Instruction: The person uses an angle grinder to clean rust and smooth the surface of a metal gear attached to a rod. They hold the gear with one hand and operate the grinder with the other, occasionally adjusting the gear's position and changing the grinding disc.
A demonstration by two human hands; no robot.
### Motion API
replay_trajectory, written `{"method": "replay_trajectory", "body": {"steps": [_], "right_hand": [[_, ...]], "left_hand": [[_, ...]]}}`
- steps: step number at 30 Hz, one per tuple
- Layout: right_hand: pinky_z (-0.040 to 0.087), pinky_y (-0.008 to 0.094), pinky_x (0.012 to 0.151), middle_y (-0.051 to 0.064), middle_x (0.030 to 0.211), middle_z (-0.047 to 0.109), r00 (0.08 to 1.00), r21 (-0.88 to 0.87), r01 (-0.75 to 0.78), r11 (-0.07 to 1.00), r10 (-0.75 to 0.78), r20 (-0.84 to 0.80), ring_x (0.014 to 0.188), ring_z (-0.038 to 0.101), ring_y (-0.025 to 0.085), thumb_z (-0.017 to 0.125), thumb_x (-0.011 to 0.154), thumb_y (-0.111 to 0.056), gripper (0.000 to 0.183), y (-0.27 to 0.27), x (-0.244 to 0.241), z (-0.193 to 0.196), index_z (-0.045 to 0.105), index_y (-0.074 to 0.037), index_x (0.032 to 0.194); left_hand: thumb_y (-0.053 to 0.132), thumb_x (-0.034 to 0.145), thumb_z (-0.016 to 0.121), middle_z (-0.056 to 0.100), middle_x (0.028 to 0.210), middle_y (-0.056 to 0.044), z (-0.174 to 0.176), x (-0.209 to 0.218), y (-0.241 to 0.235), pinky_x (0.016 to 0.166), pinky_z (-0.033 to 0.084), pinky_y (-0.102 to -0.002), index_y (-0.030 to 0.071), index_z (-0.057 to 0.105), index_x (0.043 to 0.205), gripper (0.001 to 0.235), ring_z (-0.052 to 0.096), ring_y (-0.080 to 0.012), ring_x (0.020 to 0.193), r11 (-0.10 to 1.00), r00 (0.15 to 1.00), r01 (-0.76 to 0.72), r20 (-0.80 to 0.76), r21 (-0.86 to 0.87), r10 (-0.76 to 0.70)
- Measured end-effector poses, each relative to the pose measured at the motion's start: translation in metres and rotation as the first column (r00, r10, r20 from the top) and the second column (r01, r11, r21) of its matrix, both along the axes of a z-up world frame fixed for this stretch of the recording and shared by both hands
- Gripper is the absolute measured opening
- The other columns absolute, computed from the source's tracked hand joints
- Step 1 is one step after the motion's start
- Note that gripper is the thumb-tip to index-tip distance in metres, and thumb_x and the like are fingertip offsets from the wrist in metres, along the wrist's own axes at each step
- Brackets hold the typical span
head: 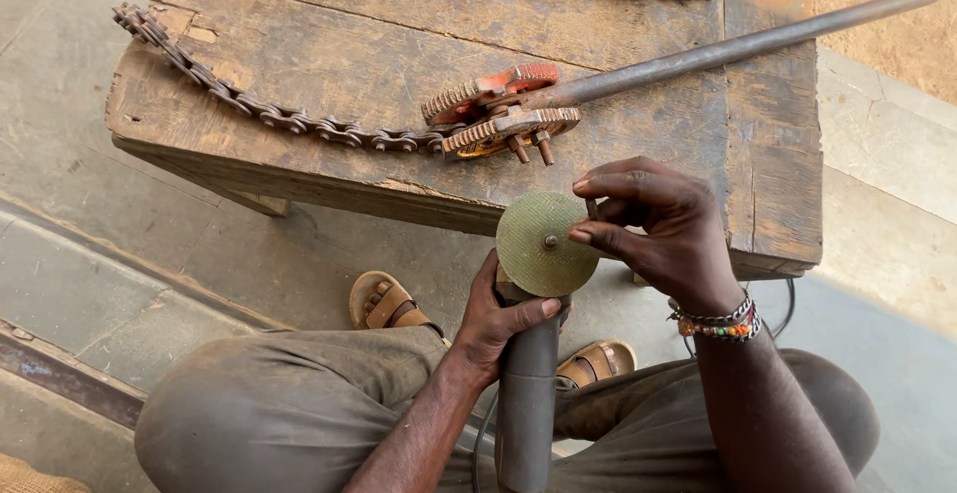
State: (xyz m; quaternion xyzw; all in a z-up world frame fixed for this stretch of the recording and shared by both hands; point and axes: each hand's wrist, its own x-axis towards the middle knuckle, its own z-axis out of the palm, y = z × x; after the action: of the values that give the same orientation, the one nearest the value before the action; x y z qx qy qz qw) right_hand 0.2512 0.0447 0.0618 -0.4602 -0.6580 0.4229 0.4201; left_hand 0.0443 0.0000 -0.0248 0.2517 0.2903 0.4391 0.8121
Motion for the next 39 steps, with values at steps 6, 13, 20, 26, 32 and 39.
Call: {"method": "replay_trajectory", "body": {"steps": [6,13,20,26,32,39], "right_hand": [[0.064,0.026,0.093,0.006,0.123,0.066,0.993,-0.172,-0.005,0.985,-0.016,-0.119,0.110,0.075,0.016,0.075,0.087,-0.004,0.031,-0.006,-0.014,0.015,0.067,-0.005,0.116],[0.060,0.035,0.093,-0.001,0.109,0.078,0.830,0.354,-0.104,0.929,-0.115,0.546,0.114,0.070,0.021,0.087,0.080,-0.013,0.018,-0.005,-0.025,0.011,0.073,-0.012,0.090],[0.058,0.036,0.081,-0.003,0.106,0.078,0.798,0.315,-0.186,0.931,-0.044,0.601,0.101,0.067,0.021,0.088,0.076,-0.017,0.017,-0.007,-0.029,0.013,0.076,-0.013,0.087],[0.060,0.034,0.083,-0.001,0.108,0.077,0.813,0.252,-0.217,0.943,0.032,0.581,0.100,0.071,0.019,0.086,0.076,-0.015,0.017,-0.006,-0.027,0.021,0.077,-0.013,0.090],[0.058,0.037,0.082,0.004,0.110,0.072,0.804,0.238,-0.159,0.958,-0.014,0.594,0.099,0.070,0.022,0.087,0.074,-0.017,0.036,-0.007,-0.026,0.024,0.078,-0.012,0.108],[0.060,0.037,0.082,0.005,0.110,0.072,0.791,0.195,-0.182,0.964,0.026,0.611,0.098,0.069,0.022,0.087,0.074,-0.021,0.039,-0.005,-0.023,0.018,0.077,-0.012,0.111]], "left_hand": [[0.022,0.064,0.090,0.067,0.110,-0.013,-0.012,0.005,-0.002,0.084,0.064,-0.038,0.005,0.046,0.138,0.087,0.071,-0.0205,0.093,0.999,0.998,0.009,-0.069,-0.033,-0.011],[0.028,0.064,0.092,0.064,0.119,-0.012,-0.023,0.006,-0.002,0.100,0.060,-0.041,0.004,0.046,0.139,0.092,0.067,-0.0226,0.111,1.000,0.992,-0.003,-0.124,-0.010,0.001],[0.033,0.060,0.093,0.063,0.119,-0.013,-0.026,0.004,0.000,0.102,0.060,-0.042,0.005,0.044,0.140,0.098,0.067,-0.0225,0.112,1.000,0.993,-0.001,-0.117,-0.022,-0.001],[0.033,0.058,0.094,0.064,0.118,-0.014,-0.023,0.005,-0.002,0.099,0.062,-0.042,0.004,0.044,0.140,0.100,0.069,-0.0241,0.109,1.000,0.995,-0.006,-0.096,-0.029,0.003],[0.032,0.060,0.092,0.064,0.117,-0.015,-0.020,0.002,0.000,0.098,0.063,-0.043,0.003,0.045,0.140,0.097,0.069,-0.0249,0.108,1.000,0.992,0.005,-0.127,-0.019,-0.007],[0.032,0.061,0.092,0.063,0.120,-0.015,-0.020,0.002,0.000,0.103,0.060,-0.044,0.004,0.044,0.141,0.098,0.067,-0.0244,0.113,1.000,0.994,0.005,-0.113,-0.014,-0.007]]}}
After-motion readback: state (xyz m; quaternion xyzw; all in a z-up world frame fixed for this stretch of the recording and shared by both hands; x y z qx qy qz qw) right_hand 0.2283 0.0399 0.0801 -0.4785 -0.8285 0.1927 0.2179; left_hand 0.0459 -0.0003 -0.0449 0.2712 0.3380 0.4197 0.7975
